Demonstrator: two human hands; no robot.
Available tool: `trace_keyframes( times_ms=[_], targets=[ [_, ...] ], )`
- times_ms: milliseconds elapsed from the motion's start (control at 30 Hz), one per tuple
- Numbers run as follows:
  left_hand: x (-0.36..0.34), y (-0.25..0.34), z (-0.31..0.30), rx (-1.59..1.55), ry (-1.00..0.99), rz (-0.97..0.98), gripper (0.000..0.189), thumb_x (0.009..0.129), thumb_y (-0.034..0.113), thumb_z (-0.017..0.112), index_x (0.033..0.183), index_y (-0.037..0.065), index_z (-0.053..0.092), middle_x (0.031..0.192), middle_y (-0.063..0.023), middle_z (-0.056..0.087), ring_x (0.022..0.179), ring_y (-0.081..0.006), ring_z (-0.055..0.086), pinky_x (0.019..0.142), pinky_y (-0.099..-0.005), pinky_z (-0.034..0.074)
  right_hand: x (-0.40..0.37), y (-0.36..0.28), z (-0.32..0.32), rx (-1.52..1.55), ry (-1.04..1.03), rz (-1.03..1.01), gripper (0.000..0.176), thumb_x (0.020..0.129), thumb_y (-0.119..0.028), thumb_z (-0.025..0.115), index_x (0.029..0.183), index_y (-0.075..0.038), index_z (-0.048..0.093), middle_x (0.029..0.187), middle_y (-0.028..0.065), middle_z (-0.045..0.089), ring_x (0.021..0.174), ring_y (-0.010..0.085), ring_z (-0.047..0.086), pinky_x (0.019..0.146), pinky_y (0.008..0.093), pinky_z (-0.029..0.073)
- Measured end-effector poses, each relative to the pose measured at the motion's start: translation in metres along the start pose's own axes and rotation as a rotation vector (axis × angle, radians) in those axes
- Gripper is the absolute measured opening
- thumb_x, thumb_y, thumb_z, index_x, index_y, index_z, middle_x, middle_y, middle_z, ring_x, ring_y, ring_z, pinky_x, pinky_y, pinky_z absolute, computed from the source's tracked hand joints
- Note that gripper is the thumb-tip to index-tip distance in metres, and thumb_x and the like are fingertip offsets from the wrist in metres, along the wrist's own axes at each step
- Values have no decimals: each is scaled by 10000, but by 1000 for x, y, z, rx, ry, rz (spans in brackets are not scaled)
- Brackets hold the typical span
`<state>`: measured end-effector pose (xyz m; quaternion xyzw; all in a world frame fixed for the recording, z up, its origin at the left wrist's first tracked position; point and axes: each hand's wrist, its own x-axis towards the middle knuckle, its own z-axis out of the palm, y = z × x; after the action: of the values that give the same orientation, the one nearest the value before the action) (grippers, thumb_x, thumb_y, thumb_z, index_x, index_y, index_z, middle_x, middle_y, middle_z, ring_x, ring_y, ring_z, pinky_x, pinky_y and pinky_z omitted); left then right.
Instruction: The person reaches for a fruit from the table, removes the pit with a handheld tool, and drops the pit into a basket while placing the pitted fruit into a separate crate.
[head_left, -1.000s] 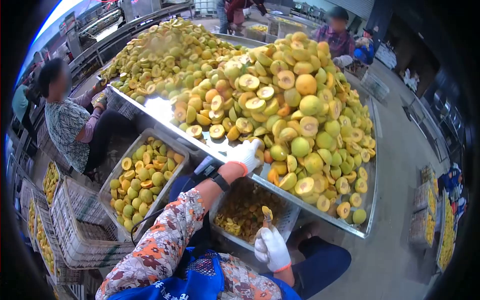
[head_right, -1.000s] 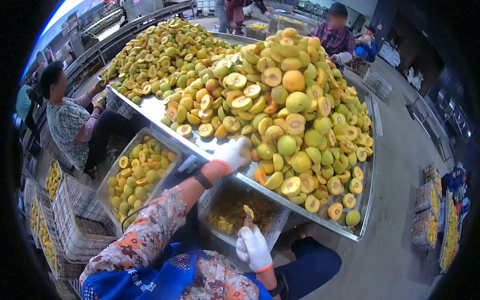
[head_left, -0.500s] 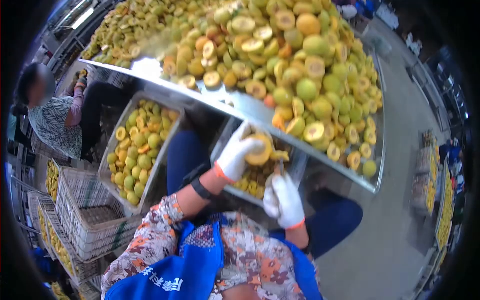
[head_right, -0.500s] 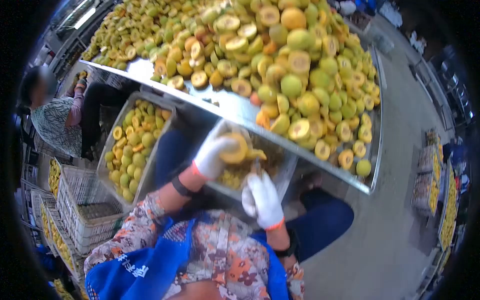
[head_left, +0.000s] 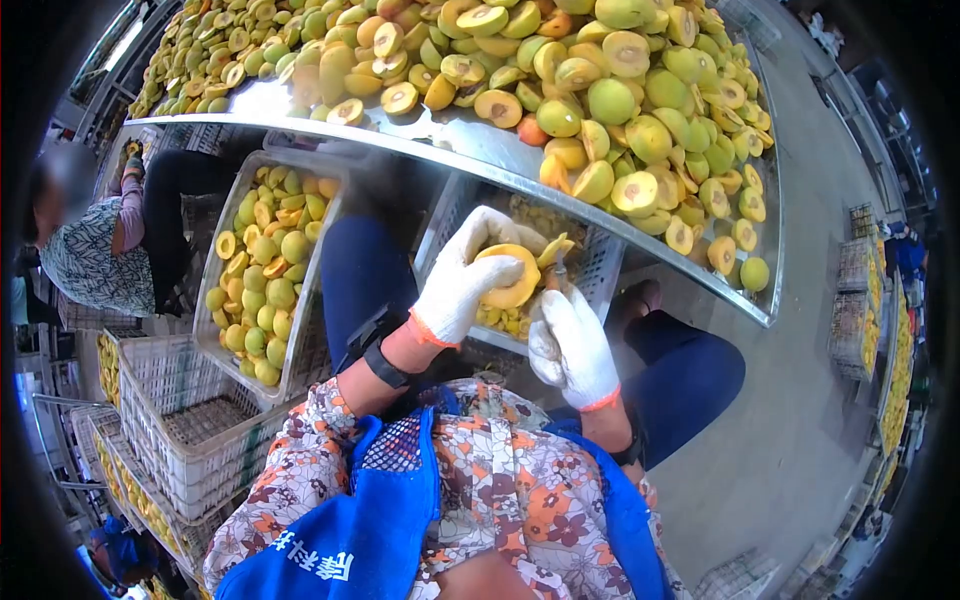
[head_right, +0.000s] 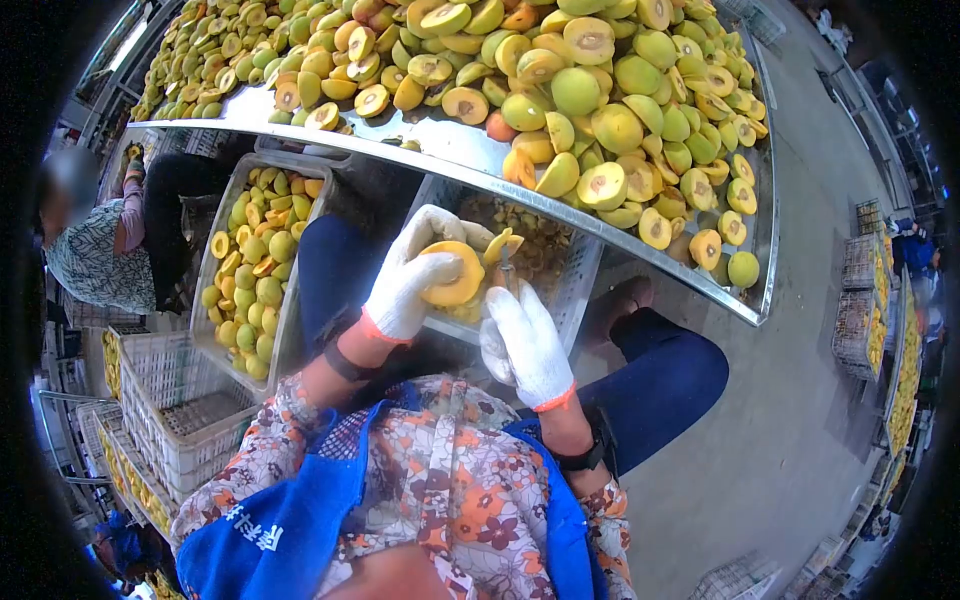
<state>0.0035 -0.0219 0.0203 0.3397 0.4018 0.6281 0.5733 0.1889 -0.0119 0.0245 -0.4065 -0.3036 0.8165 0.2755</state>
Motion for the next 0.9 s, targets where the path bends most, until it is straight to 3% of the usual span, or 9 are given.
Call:
trace_keyframes(
  times_ms=[100, 267, 400, 467, 567, 667, 700, 800, 900],
  targets=[
    [-1, -1, -4, 11, -2, -62, 287, 831, 172, 653, 1060, 66, 515, 1183, -172, 638, 1051, -223, 625, 976, -351, 487, 4, 3, -7, -68, 12, -24, 131, 1067, -262, 516, 1124, -145, 506, 617, -10, 440, 385, 73, 332, 348, 225, 237],
    [-3, 0, -7, 244, -112, -24, 266, 865, 115, 662, 1106, 26, 593, 1109, -63, 660, 1029, -130, 593, 962, -303, 476, 4, -2, -15, -69, -42, 15, 154, 1057, -288, 534, 1098, -141, 517, 625, -24, 462, 401, 68, 361, 362, 226, 251],
    [-6, -3, -7, 348, -89, -31, 271, 862, 134, 670, 1104, 28, 610, 1053, -50, 657, 996, -113, 588, 939, -299, 480, 10, 6, -17, -117, 26, 55, 189, 1046, -322, 557, 1029, -136, 528, 635, -37, 489, 425, 66, 406, 370, 228, 271],
    [-7, 0, -5, 521, -122, -61, 259, 856, 182, 642, 1069, 50, 577, 1146, -91, 633, 1026, -137, 583, 961, -299, 461, 16, 10, -22, -141, 29, 67, 190, 1045, -326, 557, 1019, -139, 528, 632, -35, 490, 418, 68, 406, 366, 230, 272],
    [-4, -13, -17, 443, -185, -44, 247, 857, 138, 666, 1068, 24, 605, 984, -46, 628, 948, -101, 566, 899, -293, 481, 19, 7, -22, -141, 20, 124, 194, 1043, -331, 559, 1003, -144, 525, 623, -28, 489, 401, 76, 399, 357, 234, 267],
    [-5, -19, -13, 360, -87, -64, 233, 855, 136, 660, 1051, 24, 603, 980, -42, 617, 945, -100, 554, 897, -293, 476, 23, 9, -24, -94, 22, 158, 195, 1040, -333, 566, 996, -147, 523, 613, -18, 486, 385, 84, 390, 348, 238, 258],
    [-5, -20, -11, 331, -65, -66, 220, 835, 151, 622, 1020, 55, 551, 1171, -138, 639, 1012, -154, 598, 949, -298, 475, 24, 11, -24, -77, 31, 145, 195, 1037, -332, 571, 995, -149, 523, 609, -12, 485, 379, 87, 388, 344, 239, 253],
    [-8, -15, -6, 25, -56, -84, 209, 830, 142, 610, 1007, 56, 541, 1188, -185, 646, 989, -187, 636, 925, -307, 507, 26, 13, -26, -41, 126, 59, 186, 1034, -326, 582, 994, -155, 522, 605, -10, 476, 378, 86, 378, 340, 241, 242],
    [-6, -18, -12, 13, 18, -64, 204, 840, 149, 586, 1014, 54, 539, 1132, -194, 675, 960, -215, 668, 895, -320, 532, 10, 2, -21, 78, -16, 118, 166, 1041, -309, 573, 1020, -155, 514, 597, -10, 449, 376, 82, 342, 340, 244, 227]
  ],
)
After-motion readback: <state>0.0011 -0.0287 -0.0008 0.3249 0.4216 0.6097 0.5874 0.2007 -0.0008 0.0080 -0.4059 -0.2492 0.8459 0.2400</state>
